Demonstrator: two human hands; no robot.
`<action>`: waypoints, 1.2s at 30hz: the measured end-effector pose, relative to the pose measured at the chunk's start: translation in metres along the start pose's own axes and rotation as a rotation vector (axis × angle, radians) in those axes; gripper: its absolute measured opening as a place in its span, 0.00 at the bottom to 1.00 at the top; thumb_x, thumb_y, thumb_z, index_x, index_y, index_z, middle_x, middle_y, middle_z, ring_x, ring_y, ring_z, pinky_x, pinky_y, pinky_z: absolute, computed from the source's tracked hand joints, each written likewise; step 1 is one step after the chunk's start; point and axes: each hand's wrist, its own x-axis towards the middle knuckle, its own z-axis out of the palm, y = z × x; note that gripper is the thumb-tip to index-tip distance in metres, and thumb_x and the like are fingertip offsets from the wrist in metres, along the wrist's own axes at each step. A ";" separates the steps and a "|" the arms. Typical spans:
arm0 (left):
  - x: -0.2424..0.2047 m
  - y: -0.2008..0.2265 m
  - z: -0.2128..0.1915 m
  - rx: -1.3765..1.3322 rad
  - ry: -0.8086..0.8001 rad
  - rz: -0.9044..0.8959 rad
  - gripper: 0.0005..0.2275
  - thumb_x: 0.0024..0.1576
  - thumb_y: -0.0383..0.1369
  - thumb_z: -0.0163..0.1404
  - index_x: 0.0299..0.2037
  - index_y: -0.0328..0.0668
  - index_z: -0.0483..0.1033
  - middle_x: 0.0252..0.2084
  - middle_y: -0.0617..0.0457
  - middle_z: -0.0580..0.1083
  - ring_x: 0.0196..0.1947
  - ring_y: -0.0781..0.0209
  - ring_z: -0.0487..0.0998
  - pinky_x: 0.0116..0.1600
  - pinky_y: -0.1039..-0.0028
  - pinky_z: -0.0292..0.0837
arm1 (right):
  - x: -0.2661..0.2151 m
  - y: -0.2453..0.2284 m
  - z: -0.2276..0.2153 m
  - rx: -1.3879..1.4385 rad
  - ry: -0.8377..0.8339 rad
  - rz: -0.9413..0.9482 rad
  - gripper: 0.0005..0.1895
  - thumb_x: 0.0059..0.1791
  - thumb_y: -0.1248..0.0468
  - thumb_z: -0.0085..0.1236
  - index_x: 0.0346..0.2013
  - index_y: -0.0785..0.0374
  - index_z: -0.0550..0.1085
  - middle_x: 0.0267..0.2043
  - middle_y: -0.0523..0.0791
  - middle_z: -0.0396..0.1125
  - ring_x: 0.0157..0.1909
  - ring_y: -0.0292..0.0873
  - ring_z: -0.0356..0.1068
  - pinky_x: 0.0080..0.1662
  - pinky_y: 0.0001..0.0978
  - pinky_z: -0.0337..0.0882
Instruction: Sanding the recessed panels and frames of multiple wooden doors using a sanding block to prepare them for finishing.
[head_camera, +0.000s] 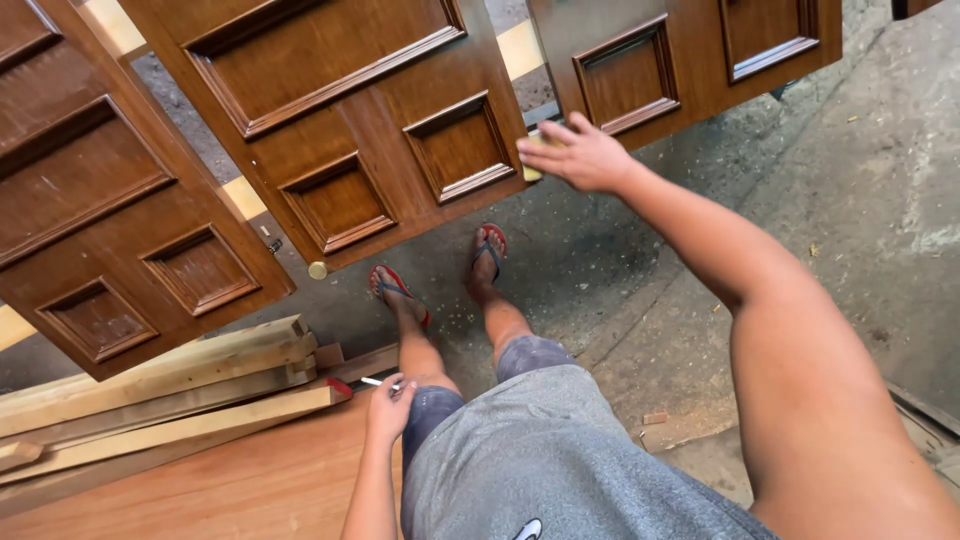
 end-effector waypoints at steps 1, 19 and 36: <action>-0.001 0.003 0.000 -0.014 0.005 -0.007 0.23 0.54 0.42 0.58 0.59 0.41 0.76 0.54 0.46 0.80 0.52 0.57 0.83 0.60 0.73 0.74 | 0.017 0.013 -0.007 0.060 -0.005 -0.003 0.35 0.51 0.69 0.48 0.74 0.43 0.63 0.78 0.32 0.54 0.75 0.48 0.53 0.62 0.53 0.63; 0.017 0.021 0.023 0.146 0.080 0.125 0.25 0.62 0.56 0.50 0.59 0.48 0.78 0.54 0.39 0.79 0.53 0.43 0.81 0.57 0.59 0.79 | -0.001 -0.016 0.016 0.019 0.268 -0.006 0.34 0.48 0.64 0.46 0.71 0.44 0.66 0.77 0.35 0.58 0.79 0.50 0.50 0.66 0.58 0.53; 0.025 0.024 0.034 0.087 0.092 0.089 0.21 0.57 0.53 0.49 0.51 0.50 0.82 0.47 0.54 0.82 0.47 0.61 0.82 0.56 0.72 0.72 | 0.105 0.086 -0.005 0.101 0.186 0.162 0.41 0.49 0.76 0.47 0.78 0.52 0.61 0.80 0.43 0.54 0.81 0.59 0.44 0.69 0.67 0.45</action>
